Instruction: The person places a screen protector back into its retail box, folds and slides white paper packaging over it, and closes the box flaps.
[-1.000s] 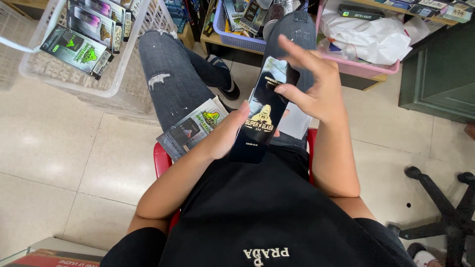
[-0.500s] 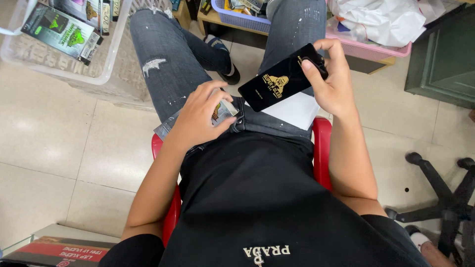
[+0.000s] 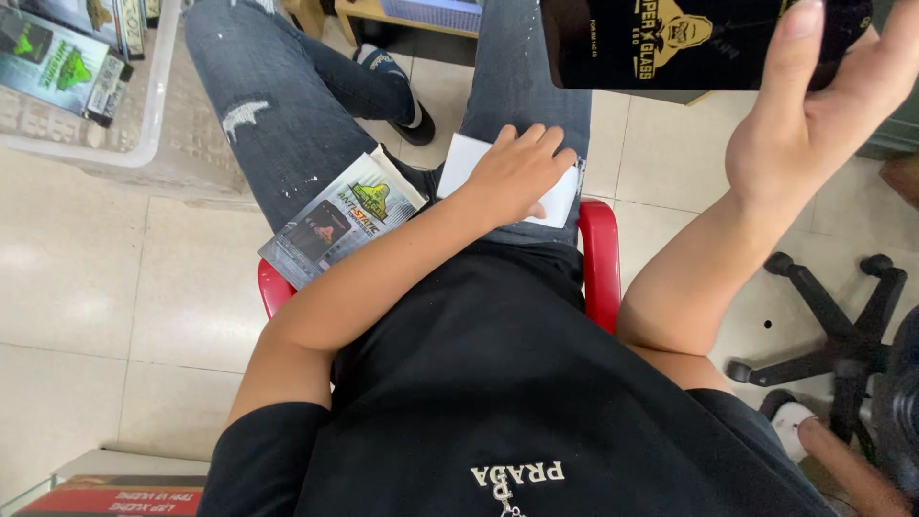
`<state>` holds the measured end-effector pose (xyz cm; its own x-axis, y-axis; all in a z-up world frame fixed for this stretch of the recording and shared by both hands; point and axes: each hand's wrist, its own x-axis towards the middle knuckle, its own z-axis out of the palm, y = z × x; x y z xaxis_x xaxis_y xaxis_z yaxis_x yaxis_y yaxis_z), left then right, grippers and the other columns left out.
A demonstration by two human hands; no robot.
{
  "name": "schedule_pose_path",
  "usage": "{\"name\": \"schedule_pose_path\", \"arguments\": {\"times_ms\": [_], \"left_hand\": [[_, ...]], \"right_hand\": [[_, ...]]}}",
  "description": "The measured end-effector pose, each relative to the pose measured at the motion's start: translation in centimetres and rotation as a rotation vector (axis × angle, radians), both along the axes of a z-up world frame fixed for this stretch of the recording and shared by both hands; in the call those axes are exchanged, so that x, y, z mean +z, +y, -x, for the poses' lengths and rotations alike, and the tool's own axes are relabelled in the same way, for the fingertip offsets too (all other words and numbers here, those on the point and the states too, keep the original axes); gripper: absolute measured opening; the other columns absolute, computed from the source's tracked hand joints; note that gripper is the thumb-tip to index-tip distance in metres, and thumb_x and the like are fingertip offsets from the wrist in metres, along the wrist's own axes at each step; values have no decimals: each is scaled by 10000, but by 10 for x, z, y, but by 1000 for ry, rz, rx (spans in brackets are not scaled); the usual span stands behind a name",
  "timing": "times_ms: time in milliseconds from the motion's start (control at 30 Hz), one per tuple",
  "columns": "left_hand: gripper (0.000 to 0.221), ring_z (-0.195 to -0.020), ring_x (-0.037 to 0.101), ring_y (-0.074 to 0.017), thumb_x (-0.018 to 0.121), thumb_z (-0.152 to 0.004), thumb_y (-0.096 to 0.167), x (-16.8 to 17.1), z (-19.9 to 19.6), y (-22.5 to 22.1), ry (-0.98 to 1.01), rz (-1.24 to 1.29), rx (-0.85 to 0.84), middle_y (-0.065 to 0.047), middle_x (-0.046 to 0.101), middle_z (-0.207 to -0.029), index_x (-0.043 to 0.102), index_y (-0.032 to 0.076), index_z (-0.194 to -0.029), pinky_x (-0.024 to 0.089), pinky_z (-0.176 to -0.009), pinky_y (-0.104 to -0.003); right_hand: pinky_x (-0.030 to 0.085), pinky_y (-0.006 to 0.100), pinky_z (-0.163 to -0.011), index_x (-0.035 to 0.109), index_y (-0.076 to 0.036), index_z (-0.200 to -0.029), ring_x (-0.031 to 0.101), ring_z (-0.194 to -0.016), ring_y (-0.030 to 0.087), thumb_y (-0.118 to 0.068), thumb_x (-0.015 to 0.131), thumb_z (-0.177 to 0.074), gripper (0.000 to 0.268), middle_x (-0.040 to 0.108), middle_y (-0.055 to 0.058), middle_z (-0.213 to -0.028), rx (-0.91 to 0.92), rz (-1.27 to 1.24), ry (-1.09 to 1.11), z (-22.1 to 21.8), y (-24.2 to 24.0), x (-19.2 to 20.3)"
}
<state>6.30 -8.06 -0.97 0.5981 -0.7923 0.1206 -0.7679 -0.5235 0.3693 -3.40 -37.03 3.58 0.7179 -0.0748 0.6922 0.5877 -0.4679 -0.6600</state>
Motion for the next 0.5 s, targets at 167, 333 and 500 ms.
{"name": "schedule_pose_path", "arguments": {"times_ms": [167, 333, 500], "left_hand": [[318, -1008, 650, -275, 870, -844, 255, 2, -16, 28, 210, 251, 11, -91, 656, -1033, 650, 110, -1022, 520, -834, -415], [337, -1070, 727, -191, 810, -958, 164, 57, -10, 81, 513, 590, 85, -53, 739, -1168, 608, 85, -1216, 574, -937, -332], [662, -1322, 556, -285, 831, -886, 63, 90, 10, 104, 223, 908, 73, -167, 583, -1413, 482, -9, -1444, 437, -1132, -391]], "right_hand": [[397, 250, -777, 325, -123, -1624, 482, -859, 119, -64, 533, -1212, 465, 579, 72, -1295, -4, -114, -96, -79, 23, 16], [438, 279, -870, 342, -110, -1603, 535, -973, 142, -74, 516, -1199, 441, 580, 87, -1352, 3, -229, -189, -69, 52, 33], [482, 307, -963, 362, -98, -1582, 592, -1088, 163, -79, 501, -1186, 420, 586, 106, -1410, 31, -332, -270, -45, 67, 35]]}}
